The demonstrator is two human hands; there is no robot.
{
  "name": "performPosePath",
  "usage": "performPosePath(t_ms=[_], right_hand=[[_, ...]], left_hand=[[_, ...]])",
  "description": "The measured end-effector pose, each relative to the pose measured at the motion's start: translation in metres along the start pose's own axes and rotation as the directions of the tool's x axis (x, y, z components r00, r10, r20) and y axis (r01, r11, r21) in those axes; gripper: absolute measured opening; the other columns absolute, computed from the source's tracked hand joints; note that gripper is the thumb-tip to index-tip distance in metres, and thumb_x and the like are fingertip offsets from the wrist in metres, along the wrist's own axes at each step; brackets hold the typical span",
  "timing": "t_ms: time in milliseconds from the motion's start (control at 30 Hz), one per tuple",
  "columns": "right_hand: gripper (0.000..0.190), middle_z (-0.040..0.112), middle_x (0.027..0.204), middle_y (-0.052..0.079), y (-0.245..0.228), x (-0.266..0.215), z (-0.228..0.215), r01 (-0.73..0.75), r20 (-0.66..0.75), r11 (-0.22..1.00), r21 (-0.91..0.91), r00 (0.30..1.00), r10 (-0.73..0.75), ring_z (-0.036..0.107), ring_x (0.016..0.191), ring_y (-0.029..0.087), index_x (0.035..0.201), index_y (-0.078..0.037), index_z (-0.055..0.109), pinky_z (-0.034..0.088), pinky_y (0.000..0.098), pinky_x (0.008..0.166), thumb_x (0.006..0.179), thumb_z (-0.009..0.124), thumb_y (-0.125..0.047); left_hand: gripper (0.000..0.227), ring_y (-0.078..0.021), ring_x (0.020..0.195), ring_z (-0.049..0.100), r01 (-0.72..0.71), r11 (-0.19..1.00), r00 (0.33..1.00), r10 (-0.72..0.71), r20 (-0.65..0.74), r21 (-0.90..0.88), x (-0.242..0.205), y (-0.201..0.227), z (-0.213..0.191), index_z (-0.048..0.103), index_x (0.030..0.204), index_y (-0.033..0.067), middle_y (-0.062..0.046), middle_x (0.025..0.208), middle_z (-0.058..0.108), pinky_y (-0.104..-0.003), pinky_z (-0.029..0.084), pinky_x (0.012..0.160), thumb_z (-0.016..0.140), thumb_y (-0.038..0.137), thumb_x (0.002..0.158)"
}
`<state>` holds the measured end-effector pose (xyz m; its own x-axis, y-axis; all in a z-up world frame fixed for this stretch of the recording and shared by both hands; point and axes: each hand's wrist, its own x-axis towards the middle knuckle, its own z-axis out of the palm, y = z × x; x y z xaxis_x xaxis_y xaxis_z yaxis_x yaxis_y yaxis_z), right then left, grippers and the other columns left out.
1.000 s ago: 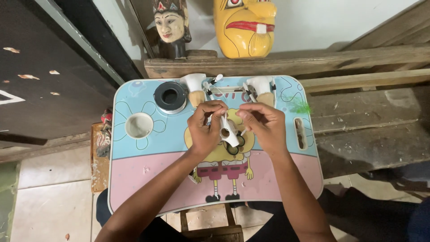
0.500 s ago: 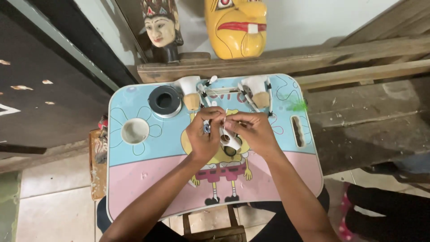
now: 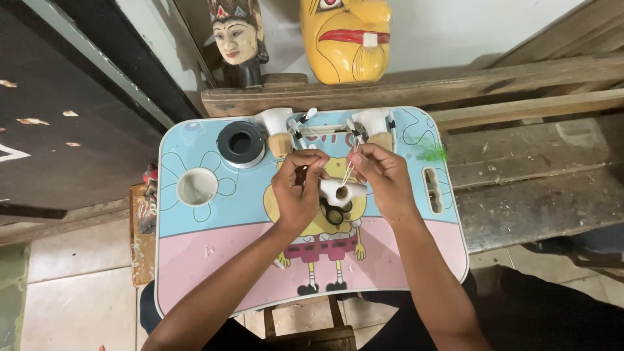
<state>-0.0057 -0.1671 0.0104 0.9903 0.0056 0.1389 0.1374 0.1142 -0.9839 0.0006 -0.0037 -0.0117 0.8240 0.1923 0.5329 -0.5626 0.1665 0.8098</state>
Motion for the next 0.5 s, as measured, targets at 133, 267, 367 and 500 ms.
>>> performPosePath(t_ms=[133, 267, 367, 500], right_hand=[[0.016, 0.064, 0.085, 0.009, -0.014, -0.003, 0.009, 0.039, -0.01, 0.999, -0.022, 0.999, -0.039, 0.052, 0.072, 0.009, 0.1, -0.001, 0.069, 0.044, 0.0197, 0.061, 0.103, 0.066, -0.015], [0.017, 0.065, 0.08, 0.013, -0.021, -0.003, 0.012, 0.045, 0.001, 0.999, -0.012, 0.999, -0.045, 0.049, 0.065, 0.007, 0.099, 0.002, 0.068, 0.042, 0.0192, 0.057, 0.103, 0.065, -0.014], [0.017, 0.067, 0.081, 0.015, -0.021, -0.003, 0.008, 0.036, -0.016, 0.999, -0.03, 0.999, -0.037, 0.05, 0.064, 0.008, 0.099, 0.002, 0.069, 0.043, 0.0198, 0.057, 0.103, 0.066, -0.014], [0.015, 0.068, 0.083, 0.016, -0.018, 0.0, 0.006, 0.039, -0.06, 0.999, -0.021, 0.997, -0.04, 0.05, 0.064, 0.009, 0.1, 0.001, 0.068, 0.042, 0.0203, 0.057, 0.103, 0.065, -0.013]], left_hand=[[0.008, -0.0149, 0.06, 0.068, 0.04, 0.999, 0.999, -0.04, 0.0, -0.011, 0.002, 0.003, 0.001, 0.061, 0.094, -0.0031, -0.016, 0.091, 0.074, -0.024, 0.056, 0.048, 0.062, -0.001, 0.101], [0.005, -0.0157, 0.061, 0.07, 0.135, 0.989, 0.991, -0.133, 0.026, -0.066, 0.001, 0.013, 0.002, 0.06, 0.097, -0.0025, -0.016, 0.092, 0.073, -0.022, 0.054, 0.044, 0.061, -0.001, 0.102], [0.007, -0.0169, 0.062, 0.072, 0.257, 0.959, 0.967, -0.254, 0.037, -0.123, -0.003, 0.008, 0.001, 0.059, 0.096, -0.0023, -0.015, 0.091, 0.073, -0.019, 0.051, 0.04, 0.061, 0.001, 0.103], [0.01, -0.0196, 0.063, 0.074, 0.377, 0.917, 0.926, -0.372, 0.062, -0.13, -0.003, 0.002, -0.001, 0.06, 0.095, -0.004, -0.017, 0.091, 0.073, -0.021, 0.053, 0.038, 0.062, 0.001, 0.102]])
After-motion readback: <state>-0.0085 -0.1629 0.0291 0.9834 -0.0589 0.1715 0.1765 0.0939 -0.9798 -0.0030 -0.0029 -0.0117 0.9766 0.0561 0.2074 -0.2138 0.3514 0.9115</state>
